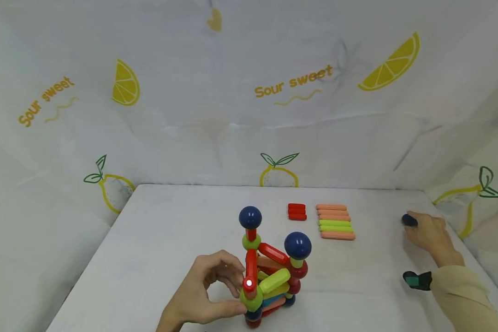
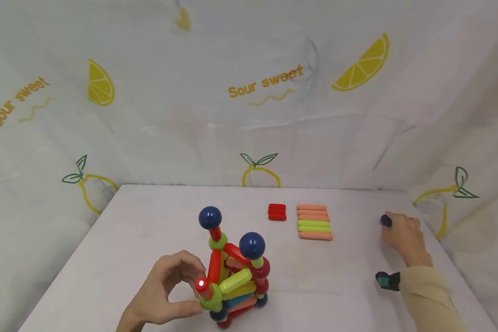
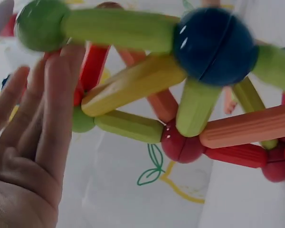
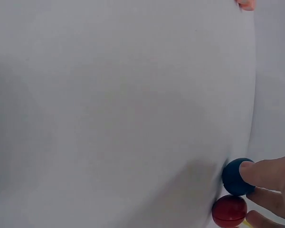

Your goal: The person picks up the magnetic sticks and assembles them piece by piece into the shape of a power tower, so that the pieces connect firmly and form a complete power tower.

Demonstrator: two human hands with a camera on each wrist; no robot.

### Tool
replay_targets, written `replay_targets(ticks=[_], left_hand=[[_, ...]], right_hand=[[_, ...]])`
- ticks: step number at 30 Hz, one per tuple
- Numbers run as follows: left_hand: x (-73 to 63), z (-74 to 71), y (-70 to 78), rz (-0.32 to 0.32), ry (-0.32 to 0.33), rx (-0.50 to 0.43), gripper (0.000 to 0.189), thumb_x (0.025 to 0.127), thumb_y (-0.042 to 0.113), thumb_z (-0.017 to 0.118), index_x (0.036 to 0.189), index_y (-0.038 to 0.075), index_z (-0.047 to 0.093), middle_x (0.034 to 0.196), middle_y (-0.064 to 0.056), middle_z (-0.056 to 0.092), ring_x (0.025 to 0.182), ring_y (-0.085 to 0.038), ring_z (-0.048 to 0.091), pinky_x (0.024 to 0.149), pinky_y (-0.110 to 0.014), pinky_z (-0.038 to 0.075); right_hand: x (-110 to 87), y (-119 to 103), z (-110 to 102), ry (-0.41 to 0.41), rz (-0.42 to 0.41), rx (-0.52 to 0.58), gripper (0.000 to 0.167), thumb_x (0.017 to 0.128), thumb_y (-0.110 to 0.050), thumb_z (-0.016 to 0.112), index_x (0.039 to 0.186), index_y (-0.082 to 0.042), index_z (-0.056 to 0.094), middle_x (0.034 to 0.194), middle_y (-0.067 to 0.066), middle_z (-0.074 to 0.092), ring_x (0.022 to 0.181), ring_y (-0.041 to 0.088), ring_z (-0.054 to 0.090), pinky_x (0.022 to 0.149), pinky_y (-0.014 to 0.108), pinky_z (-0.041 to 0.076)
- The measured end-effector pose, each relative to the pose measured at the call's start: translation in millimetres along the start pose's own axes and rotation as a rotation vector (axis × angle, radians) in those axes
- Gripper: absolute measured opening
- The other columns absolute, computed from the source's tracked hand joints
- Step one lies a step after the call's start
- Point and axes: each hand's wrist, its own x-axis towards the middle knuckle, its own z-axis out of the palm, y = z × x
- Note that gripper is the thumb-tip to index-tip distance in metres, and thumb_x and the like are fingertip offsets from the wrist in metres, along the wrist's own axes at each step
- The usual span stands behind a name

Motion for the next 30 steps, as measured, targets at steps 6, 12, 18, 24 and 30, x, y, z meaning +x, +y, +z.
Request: replay_targets(ticks=[6, 12, 18, 24, 30], left_hand=[[4.0, -13.3, -8.7, 0.059, 0.118, 0.014, 0.043, 0.078, -0.003, 0.080, 0.113, -0.003, 0.055, 0.097, -0.010, 0.062, 0.083, -0.017, 0.063, 0.061, -0.029, 0.058], [19.0, -16.6, -20.9, -0.047, 0.077, 0.174, 0.070, 0.089, 0.005, 0.072, 0.152, 0.009, 0.042, 0.148, -0.007, 0.054, 0.129, -0.013, 0.052, 0.097, -0.034, 0.054], [29.4, -12.4, -23.1, -0.050, -0.025, 0.188, 0.056, 0.094, -0.004, 0.063, 0.147, 0.007, 0.049, 0.135, -0.017, 0.063, 0.127, -0.013, 0.057, 0.099, -0.034, 0.054], [29.4, -9.8, -20.3, -0.076, -0.021, 0.150, 0.052, 0.094, 0.003, 0.070, 0.142, 0.011, 0.055, 0.126, -0.015, 0.066, 0.116, -0.014, 0.060, 0.089, -0.033, 0.056], [21.7, -12.9, -22.3, -0.108, -0.061, 0.081, 0.061, 0.085, 0.019, 0.082, 0.140, 0.009, 0.058, 0.126, -0.017, 0.066, 0.118, -0.012, 0.062, 0.103, -0.033, 0.055]], right_hand=[[-4.5, -1.3, 9.7, 0.174, -0.095, -0.004, 0.041, 0.088, -0.008, 0.070, 0.121, 0.016, 0.061, 0.082, 0.025, 0.060, 0.076, 0.039, 0.051, 0.061, 0.040, 0.041], [-5.8, -5.3, 18.9, 0.236, -0.132, 0.050, 0.035, 0.086, -0.004, 0.074, 0.115, 0.014, 0.066, 0.099, 0.041, 0.065, 0.079, 0.049, 0.060, 0.066, 0.051, 0.051], [-4.8, -6.7, 26.1, 0.231, -0.140, 0.038, 0.036, 0.084, -0.003, 0.075, 0.114, 0.015, 0.065, 0.111, 0.046, 0.061, 0.102, 0.064, 0.056, 0.082, 0.070, 0.048], [-9.6, -15.0, 29.7, 0.220, -0.120, 0.046, 0.039, 0.085, -0.008, 0.077, 0.116, 0.013, 0.065, 0.105, 0.042, 0.064, 0.085, 0.050, 0.062, 0.066, 0.053, 0.052], [-25.8, -54.2, 18.3, 0.308, -0.132, 0.170, 0.047, 0.087, -0.018, 0.081, 0.122, 0.009, 0.066, 0.112, 0.037, 0.067, 0.094, 0.050, 0.066, 0.066, 0.042, 0.056]])
